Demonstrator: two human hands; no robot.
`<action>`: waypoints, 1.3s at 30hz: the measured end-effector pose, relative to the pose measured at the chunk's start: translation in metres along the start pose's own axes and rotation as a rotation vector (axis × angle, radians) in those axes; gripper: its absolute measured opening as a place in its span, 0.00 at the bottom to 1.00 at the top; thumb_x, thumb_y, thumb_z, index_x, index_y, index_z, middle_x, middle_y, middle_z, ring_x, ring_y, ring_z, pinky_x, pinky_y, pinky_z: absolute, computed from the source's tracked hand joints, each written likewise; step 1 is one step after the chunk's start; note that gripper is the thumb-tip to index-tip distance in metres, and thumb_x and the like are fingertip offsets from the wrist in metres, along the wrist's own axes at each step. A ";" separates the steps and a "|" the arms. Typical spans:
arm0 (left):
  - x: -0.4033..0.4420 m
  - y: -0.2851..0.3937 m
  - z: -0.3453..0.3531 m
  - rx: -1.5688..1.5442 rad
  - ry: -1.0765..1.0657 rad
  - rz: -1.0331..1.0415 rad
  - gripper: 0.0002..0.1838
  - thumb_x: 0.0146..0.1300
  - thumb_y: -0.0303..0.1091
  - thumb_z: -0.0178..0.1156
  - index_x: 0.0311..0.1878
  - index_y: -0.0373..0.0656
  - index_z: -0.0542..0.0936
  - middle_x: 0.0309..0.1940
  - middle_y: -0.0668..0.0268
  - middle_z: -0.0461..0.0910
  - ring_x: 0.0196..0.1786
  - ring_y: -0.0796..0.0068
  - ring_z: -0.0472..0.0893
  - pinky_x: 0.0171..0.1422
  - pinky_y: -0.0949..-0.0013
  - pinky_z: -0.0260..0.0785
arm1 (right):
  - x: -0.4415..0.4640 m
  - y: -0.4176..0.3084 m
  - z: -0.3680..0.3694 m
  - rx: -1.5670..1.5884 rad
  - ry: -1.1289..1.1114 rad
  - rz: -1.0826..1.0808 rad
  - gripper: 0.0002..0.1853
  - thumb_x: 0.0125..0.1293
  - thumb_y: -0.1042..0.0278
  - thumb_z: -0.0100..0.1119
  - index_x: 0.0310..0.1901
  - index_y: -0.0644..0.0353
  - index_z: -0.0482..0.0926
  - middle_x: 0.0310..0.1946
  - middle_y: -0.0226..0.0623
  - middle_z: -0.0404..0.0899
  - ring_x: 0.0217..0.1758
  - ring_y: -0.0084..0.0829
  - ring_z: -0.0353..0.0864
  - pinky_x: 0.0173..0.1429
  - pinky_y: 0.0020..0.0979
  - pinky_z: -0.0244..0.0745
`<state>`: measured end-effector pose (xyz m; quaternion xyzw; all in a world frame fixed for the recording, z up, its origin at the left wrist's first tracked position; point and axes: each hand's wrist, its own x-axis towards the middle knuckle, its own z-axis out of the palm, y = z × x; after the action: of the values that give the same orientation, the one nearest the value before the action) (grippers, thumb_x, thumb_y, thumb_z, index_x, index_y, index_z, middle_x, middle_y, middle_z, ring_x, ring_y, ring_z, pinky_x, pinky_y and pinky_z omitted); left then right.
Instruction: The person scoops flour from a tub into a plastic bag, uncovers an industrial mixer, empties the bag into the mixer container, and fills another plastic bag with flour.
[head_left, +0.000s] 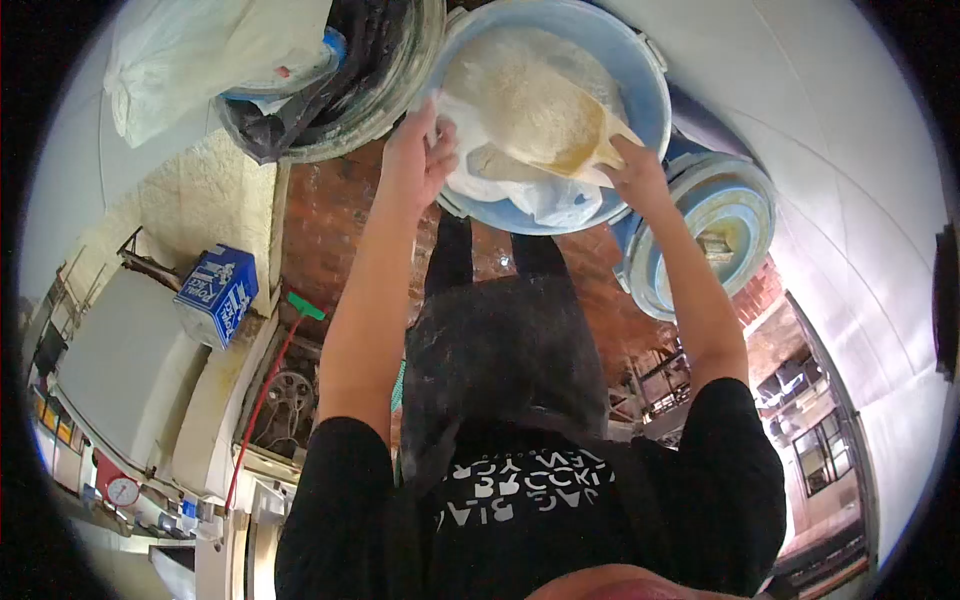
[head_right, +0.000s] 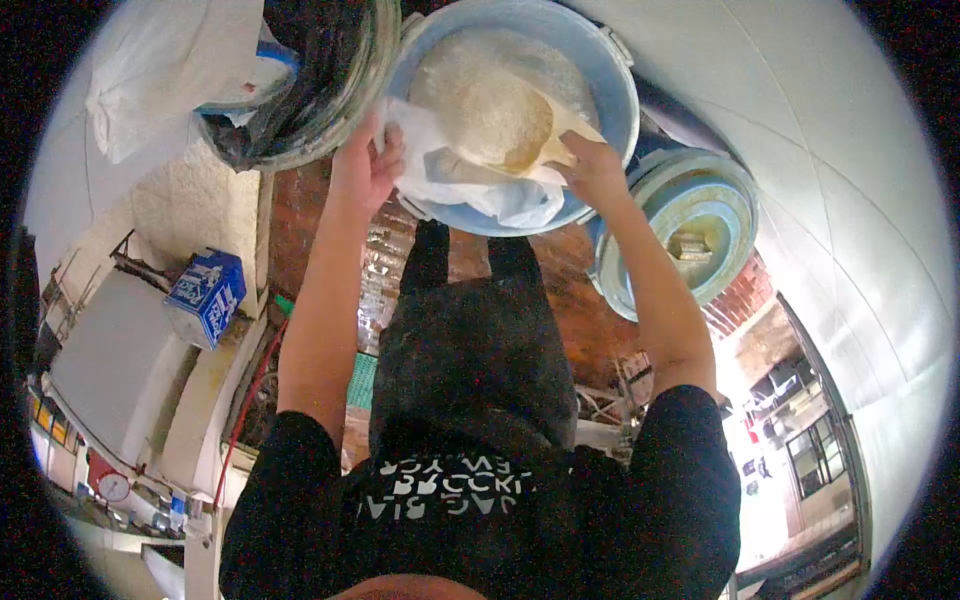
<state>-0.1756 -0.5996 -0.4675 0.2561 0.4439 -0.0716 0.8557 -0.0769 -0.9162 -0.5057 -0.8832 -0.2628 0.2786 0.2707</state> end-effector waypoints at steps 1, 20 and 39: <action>0.003 0.004 0.003 0.017 -0.038 -0.009 0.13 0.70 0.46 0.56 0.40 0.48 0.71 0.24 0.71 0.71 0.17 0.87 0.56 0.22 0.81 0.50 | -0.010 -0.011 -0.013 0.038 -0.012 -0.028 0.24 0.58 0.50 0.68 0.47 0.60 0.78 0.38 0.51 0.82 0.45 0.50 0.82 0.47 0.41 0.77; -0.034 -0.023 -0.024 0.213 -0.095 -0.265 0.13 0.71 0.47 0.51 0.37 0.49 0.71 0.22 0.75 0.68 0.17 0.86 0.57 0.20 0.78 0.50 | 0.024 -0.162 -0.019 -0.453 -0.221 0.055 0.11 0.60 0.69 0.52 0.43 0.63 0.74 0.31 0.46 0.82 0.36 0.43 0.85 0.42 0.42 0.80; -0.076 -0.086 -0.043 0.284 -0.316 -0.237 0.40 0.62 0.62 0.59 0.67 0.43 0.63 0.22 0.74 0.65 0.17 0.87 0.56 0.19 0.79 0.49 | 0.223 0.090 0.180 -0.315 -0.093 0.281 0.23 0.65 0.46 0.57 0.60 0.42 0.75 0.50 0.38 0.82 0.51 0.42 0.82 0.52 0.42 0.77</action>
<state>-0.2821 -0.6596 -0.4595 0.3054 0.3169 -0.2723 0.8556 -0.0053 -0.7842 -0.7654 -0.9287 -0.1896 0.3097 0.0751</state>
